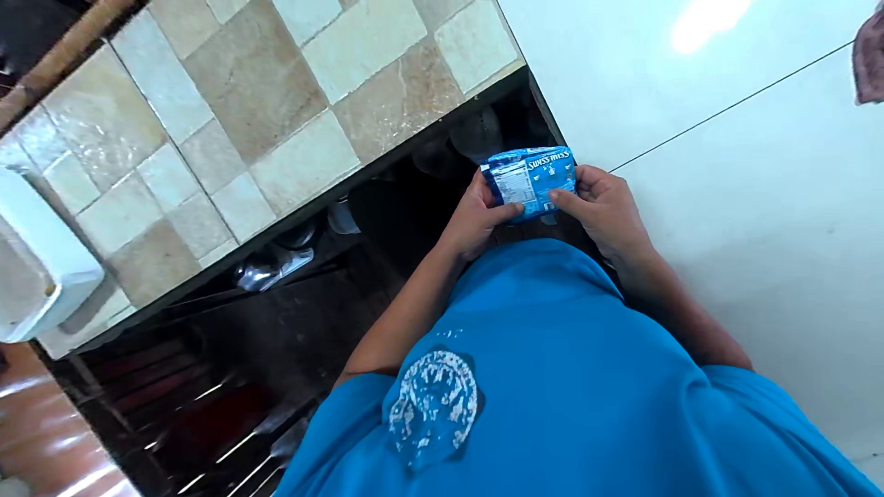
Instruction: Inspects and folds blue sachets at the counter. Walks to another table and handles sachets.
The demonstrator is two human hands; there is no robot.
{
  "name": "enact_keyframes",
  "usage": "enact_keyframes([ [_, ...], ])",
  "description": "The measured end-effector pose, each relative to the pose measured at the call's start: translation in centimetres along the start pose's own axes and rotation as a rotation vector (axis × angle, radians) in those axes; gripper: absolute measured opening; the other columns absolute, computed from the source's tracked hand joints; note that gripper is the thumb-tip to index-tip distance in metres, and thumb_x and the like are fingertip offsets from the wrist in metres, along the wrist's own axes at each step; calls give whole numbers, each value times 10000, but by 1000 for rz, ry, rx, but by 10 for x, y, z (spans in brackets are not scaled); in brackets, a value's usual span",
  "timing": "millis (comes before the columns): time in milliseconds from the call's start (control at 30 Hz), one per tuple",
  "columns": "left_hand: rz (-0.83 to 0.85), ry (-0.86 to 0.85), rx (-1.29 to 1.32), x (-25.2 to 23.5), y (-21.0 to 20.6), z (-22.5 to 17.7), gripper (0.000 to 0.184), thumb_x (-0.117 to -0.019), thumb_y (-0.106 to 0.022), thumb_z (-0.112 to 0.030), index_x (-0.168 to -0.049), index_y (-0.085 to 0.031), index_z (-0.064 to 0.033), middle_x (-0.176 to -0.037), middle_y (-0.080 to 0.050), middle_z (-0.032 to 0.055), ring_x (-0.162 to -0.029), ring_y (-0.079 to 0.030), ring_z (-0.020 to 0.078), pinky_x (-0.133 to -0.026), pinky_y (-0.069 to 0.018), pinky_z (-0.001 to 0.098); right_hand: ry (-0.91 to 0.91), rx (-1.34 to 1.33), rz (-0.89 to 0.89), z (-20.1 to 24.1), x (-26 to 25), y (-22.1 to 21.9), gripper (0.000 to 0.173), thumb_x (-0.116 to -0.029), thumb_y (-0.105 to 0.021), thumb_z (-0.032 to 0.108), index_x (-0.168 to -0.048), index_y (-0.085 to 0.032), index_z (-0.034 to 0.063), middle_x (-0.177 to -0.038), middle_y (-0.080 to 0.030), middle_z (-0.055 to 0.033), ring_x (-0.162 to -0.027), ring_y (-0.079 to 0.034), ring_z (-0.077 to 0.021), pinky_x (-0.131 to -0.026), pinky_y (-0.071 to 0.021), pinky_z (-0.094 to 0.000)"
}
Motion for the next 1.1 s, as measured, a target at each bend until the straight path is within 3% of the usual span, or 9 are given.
enact_keyframes([
  [67, 21, -19, 10, 0, -2, -1, 640, -871, -585, 177, -1407, -329, -61, -1216, -657, 67, -1079, -685, 158, -949, -577, 346, -7, -46, 54, -1, -1, -1, 218, -954, -667, 89, -1156, -644, 9, -997, -724, -12, -907, -699, -43, -846, -598, -237],
  [100, 58, -44, -3, 2, -4, -4, 657, -862, -594, 166, -1415, -320, -59, -1229, -652, 58, -1095, -678, 152, -965, -571, 347, -50, -109, 98, -6, -3, -3, 215, -1019, -560, 154, -1173, -636, 25, -1002, -716, 8, -917, -688, -43, -851, -589, -250],
  [167, 159, -106, -76, 8, -11, -9, 690, -839, -635, 131, -1430, -326, -46, -1250, -650, 37, -1126, -664, 136, -998, -559, 351, -243, -338, 176, -25, -5, -9, 569, -1105, -203, 448, -1220, -609, 66, -1047, -721, 7, -979, -688, -84, -887, -583, -307],
  [233, 247, -143, -188, 16, -16, -11, 661, -839, -660, 100, -1423, -381, -35, -1221, -676, 8, -1092, -676, 102, -973, -573, 324, -394, -555, 189, -35, -9, -16, 816, -1035, -76, 658, -1190, -648, 97, -1020, -755, -28, -959, -721, -145, -856, -607, -370],
  [367, 345, -143, -389, 19, -18, -3, 525, -872, -635, 88, -1368, -485, 0, -1163, -685, 1, -1022, -672, 39, -906, -578, 250, -215, -671, 274, -13, -25, -14, 701, -1056, -147, 616, -1271, -600, 127, -1115, -733, -37, -1046, -703, -151, -908, -599, -379],
  [433, 334, -112, -442, 16, -14, 2, 511, -883, -635, 86, -1365, -480, 12, -1155, -684, 21, -1012, -672, 39, -901, -576, 245, -166, -638, 248, 3, -28, -9, 726, -1062, -85, 592, -1349, -545, 110, -1196, -700, -52, -1121, -673, -166, -971, -572, -402],
  [600, 321, -82, -457, 11, -10, 6, 553, -898, -631, 97, -1411, -443, 11, -1204, -674, 46, -1039, -677, 66, -924, -580, 271, -183, -670, 228, 17, -27, -6, 857, -1021, -23, 663, -1398, -512, 70, -1255, -682, -100, -1165, -661, -217, -1004, -552, -437],
  [833, 301, -77, -506, 9, -5, 13, 575, -905, -636, 81, -1440, -433, 26, -1274, -643, 81, -1102, -656, 77, -969, -560, 277, -180, -664, 240, 19, -24, -7, 854, -1020, -4, 657, -1477, -420, 67, -1322, -643, -121, -1215, -636, -227, -1040, -531, -436],
  [1100, 301, -64, -478, 13, -5, 21, 514, -902, -622, 107, -1387, -473, 30, -1216, -668, 51, -1066, -663, 52, -952, -563, 258, -187, -639, 266, 18, -21, -13, 851, -1023, -1, 651, -1458, -439, 65, -1307, -647, -111, -1201, -639, -213, -1029, -535, -413],
])
Point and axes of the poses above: each hand's wrist, its own x-axis away from the middle knuckle, its own y-axis out of the back of the hand, z = x × y, the point moved 10 cm from there along -x, towards the middle knuckle
